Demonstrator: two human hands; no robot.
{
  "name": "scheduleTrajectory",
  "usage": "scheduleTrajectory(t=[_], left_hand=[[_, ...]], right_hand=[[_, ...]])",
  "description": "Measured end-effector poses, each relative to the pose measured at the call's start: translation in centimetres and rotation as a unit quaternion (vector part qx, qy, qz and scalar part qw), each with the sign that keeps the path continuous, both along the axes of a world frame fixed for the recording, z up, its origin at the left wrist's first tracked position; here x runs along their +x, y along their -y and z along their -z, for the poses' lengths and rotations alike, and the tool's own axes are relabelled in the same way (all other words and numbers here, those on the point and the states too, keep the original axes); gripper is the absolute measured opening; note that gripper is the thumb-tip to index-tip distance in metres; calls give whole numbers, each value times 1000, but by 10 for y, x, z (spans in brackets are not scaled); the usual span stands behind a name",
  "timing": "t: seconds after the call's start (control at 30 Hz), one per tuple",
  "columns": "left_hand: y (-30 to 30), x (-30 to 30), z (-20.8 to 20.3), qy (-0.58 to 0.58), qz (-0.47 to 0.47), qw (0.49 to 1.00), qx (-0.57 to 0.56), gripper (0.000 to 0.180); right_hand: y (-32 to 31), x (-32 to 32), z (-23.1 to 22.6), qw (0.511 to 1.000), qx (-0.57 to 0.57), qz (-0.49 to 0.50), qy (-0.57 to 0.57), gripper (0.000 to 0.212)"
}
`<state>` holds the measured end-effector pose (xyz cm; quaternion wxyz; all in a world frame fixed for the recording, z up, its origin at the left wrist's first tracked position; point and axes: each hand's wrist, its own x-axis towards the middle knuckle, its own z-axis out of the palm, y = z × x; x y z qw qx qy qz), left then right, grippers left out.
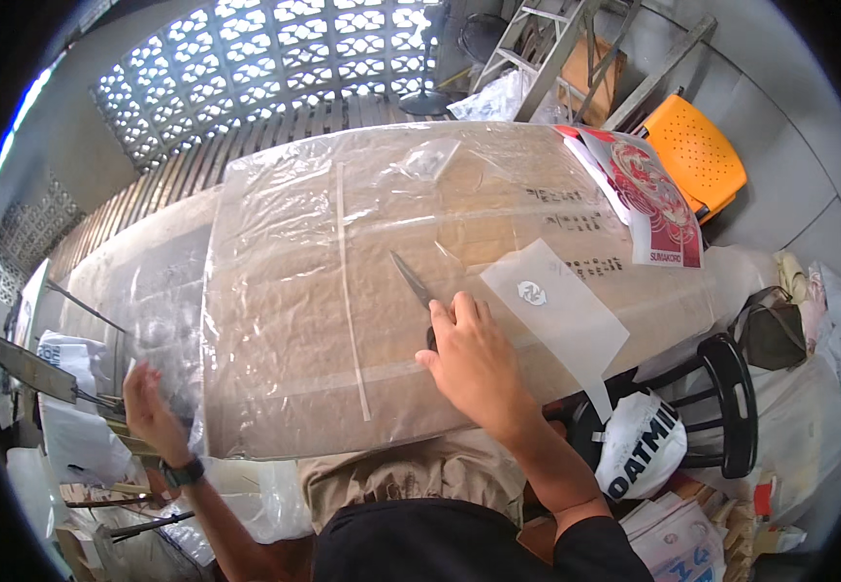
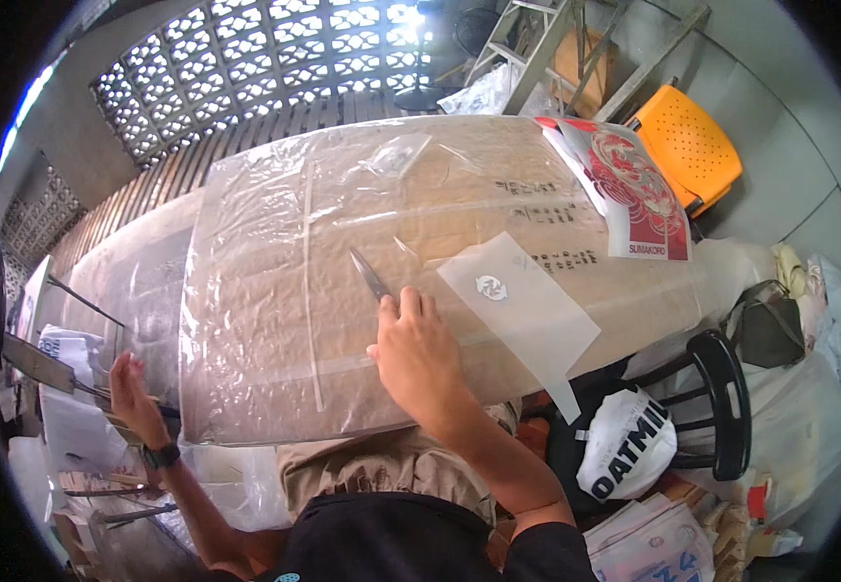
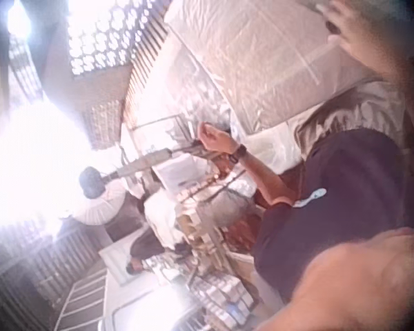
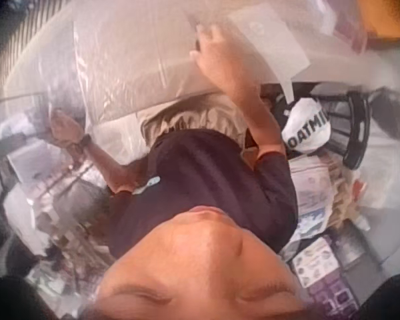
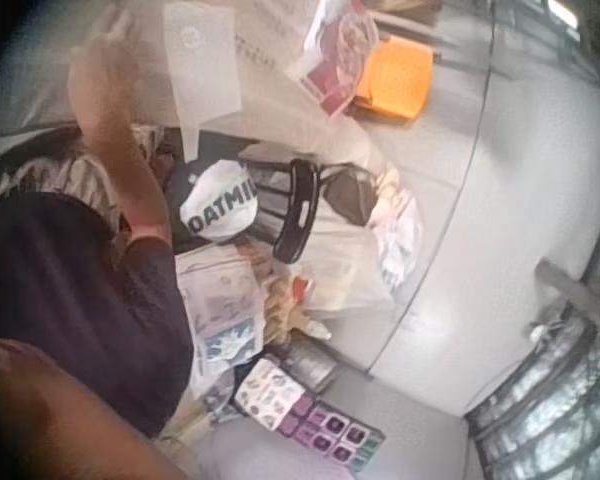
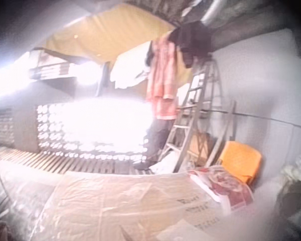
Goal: The person uses scissors to cut out a circular graphic and a large red dragon-themed graphic from a white backing sheet on a table.
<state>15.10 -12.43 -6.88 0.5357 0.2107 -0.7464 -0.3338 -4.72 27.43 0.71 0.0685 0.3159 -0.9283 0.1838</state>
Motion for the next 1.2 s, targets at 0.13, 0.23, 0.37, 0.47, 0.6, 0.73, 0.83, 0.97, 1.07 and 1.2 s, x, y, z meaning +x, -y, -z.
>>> scheduleTrajectory(t=[0.13, 0.23, 0.37, 0.47, 0.6, 0.73, 0.83, 0.97, 1.07, 1.2], left_hand=[[-117, -93, -74, 173, 269, 942, -98, 32], [-165, -125, -71, 257, 354, 871, -222, 43], [-153, -111, -59, 362, 370, 837, -180, 25], [-123, -60, -52, 295, 340, 875, -178, 11], [-49, 48, -17, 147, -15, 987, -60, 8], [0, 155, 110, 213, -299, 928, 61, 19], [-15, 200, 243, 581, -157, 789, 123, 22], [-20, 234, 343, 456, -244, 833, 196, 17], [7, 230, 327, 444, -213, 861, 126, 25], [19, 153, 212, 325, -331, 885, 35, 40]], right_hand=[[-4, 2, -1, 998, 44, 6, 42, 45], [-8, 13, -8, 997, 21, 33, 64, 44], [-22, 26, -8, 984, -98, 69, 134, 44], [-40, 31, -2, 992, -85, 76, 57, 43], [-50, 24, 1, 996, -11, 50, 67, 49], [-42, 22, -7, 991, 43, 71, 104, 48], [-34, 19, -10, 988, 39, 92, 120, 45], [-41, 17, -4, 985, -2, 54, 164, 40], [-57, 18, 2, 926, -154, 24, 343, 37], [-94, 33, 3, 813, -374, 5, 447, 50]])
